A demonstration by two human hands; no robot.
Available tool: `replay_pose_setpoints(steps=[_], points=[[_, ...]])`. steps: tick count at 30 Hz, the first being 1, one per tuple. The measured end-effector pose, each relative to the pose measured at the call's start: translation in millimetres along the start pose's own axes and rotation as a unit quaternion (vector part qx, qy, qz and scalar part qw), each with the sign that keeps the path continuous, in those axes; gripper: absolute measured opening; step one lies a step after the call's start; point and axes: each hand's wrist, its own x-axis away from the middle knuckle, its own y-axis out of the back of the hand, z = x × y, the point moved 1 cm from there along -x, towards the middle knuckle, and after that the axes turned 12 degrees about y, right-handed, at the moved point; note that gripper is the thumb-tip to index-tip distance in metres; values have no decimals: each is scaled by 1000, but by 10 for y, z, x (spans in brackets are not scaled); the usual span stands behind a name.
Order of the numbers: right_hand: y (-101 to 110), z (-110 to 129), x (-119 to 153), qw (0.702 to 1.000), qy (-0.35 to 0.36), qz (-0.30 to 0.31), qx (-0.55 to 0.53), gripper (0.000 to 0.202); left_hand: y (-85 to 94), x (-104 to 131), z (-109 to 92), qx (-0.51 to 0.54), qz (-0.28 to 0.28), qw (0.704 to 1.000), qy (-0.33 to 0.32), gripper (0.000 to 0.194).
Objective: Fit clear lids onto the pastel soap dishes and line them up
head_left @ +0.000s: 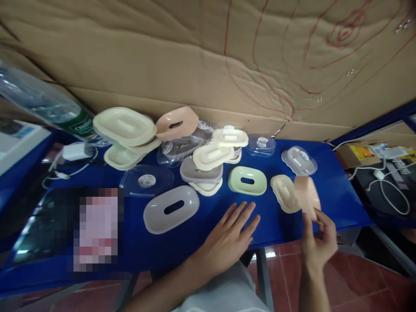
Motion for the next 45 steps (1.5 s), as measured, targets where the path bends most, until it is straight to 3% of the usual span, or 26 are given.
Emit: replay_pose_setpoints(steps=[2, 7, 12, 15, 19, 24, 29, 33, 36, 40, 42, 45], points=[[40, -12, 19, 999, -9, -20, 31, 36, -28, -57, -67, 7, 3, 1000, -23, 51], [-246, 104, -32, 993, 56, 67, 85, 35, -45, -156, -182, 28, -5, 998, -59, 47], [-536, 190, -77, 978, 66, 126, 154, 49, 84, 170, 25, 39, -8, 999, -22, 36], [-445, 141, -35, 979, 88, 131, 127, 40, 169, 513, 218, 56, -18, 998, 11, 33], [-73, 155, 212, 980, 122, 145, 66, 38, 194, 746, 334, 68, -21, 996, 47, 34], [277, 481, 646, 962, 164, 217, -27, 43, 178, 514, 220, 94, -17, 995, 23, 43], [124, 888, 756, 917, 249, 281, -133, 41, 203, 355, 222, 51, -6, 999, -17, 42], [-92, 1005, 444, 873, 314, 318, -196, 45, 255, 605, 374, 29, -9, 999, 24, 30], [-343, 912, -93, 868, 349, 293, -199, 46, 263, 851, 438, 6, -46, 996, 79, 33], [-983, 599, -1011, 910, 318, 261, -46, 43, 182, 1026, 406, -15, -105, 988, 108, 34], [-1342, 414, -1371, 908, 311, 281, 12, 50, 121, 1044, 386, -15, -122, 987, 100, 34], [-1742, 171, -1643, 886, 312, 340, 44, 60, 67, 1031, 393, -28, -123, 988, 84, 36]])
